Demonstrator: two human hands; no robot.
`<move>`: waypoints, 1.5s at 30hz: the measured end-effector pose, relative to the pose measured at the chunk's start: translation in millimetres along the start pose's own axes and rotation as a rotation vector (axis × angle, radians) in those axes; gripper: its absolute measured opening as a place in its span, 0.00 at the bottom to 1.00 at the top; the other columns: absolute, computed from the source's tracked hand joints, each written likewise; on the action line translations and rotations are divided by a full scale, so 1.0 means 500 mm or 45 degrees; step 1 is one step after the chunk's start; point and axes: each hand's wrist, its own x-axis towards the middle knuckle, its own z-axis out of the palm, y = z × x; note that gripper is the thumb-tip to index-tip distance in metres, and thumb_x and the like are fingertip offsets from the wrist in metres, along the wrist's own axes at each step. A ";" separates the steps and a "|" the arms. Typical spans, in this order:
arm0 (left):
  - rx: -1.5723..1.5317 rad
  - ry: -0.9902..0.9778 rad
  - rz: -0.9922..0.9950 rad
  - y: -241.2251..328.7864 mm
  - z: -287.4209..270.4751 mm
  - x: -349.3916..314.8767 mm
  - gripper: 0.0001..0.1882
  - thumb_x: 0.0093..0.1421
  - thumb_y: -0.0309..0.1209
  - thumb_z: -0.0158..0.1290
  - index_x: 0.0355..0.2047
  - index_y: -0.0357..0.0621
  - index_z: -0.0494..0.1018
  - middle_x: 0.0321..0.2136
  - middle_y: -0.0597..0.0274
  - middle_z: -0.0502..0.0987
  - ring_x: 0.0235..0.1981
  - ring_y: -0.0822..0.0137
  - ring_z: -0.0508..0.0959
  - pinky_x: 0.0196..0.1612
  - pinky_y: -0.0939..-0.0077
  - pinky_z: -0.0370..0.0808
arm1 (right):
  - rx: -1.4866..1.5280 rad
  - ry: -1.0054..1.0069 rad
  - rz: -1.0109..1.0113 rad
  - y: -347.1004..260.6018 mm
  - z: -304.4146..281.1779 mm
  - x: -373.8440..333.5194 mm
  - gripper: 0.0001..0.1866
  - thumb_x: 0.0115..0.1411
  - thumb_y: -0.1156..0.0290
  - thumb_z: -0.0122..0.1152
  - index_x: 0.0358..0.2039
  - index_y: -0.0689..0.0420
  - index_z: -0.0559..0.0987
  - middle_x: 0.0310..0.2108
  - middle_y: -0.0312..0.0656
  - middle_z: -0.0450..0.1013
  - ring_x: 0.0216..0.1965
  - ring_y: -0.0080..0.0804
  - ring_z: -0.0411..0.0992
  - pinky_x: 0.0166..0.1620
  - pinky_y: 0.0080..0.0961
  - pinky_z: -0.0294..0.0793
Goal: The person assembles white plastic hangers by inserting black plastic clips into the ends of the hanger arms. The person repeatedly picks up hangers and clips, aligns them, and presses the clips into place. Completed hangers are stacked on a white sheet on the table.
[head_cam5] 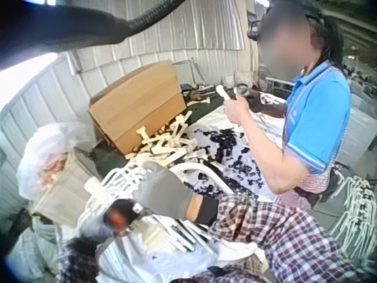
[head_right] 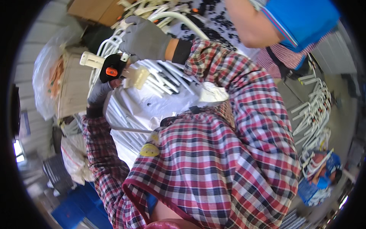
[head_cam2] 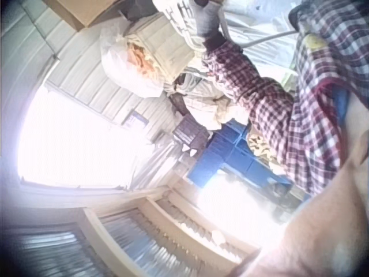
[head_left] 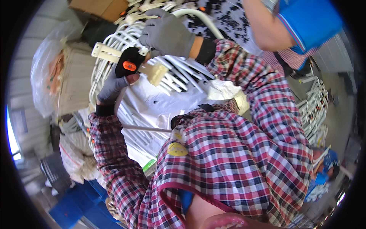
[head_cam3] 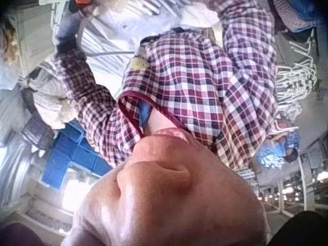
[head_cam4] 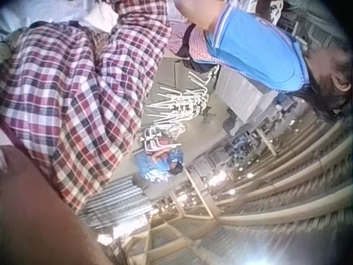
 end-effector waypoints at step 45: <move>-0.248 0.217 0.030 -0.114 -0.077 -0.029 0.48 0.54 0.53 0.63 0.66 0.36 0.57 0.56 0.51 0.72 0.58 0.61 0.71 0.63 0.72 0.64 | 1.452 0.355 0.903 -0.034 0.110 -0.187 0.10 0.63 0.71 0.57 0.39 0.62 0.81 0.32 0.41 0.77 0.27 0.24 0.78 0.30 0.18 0.75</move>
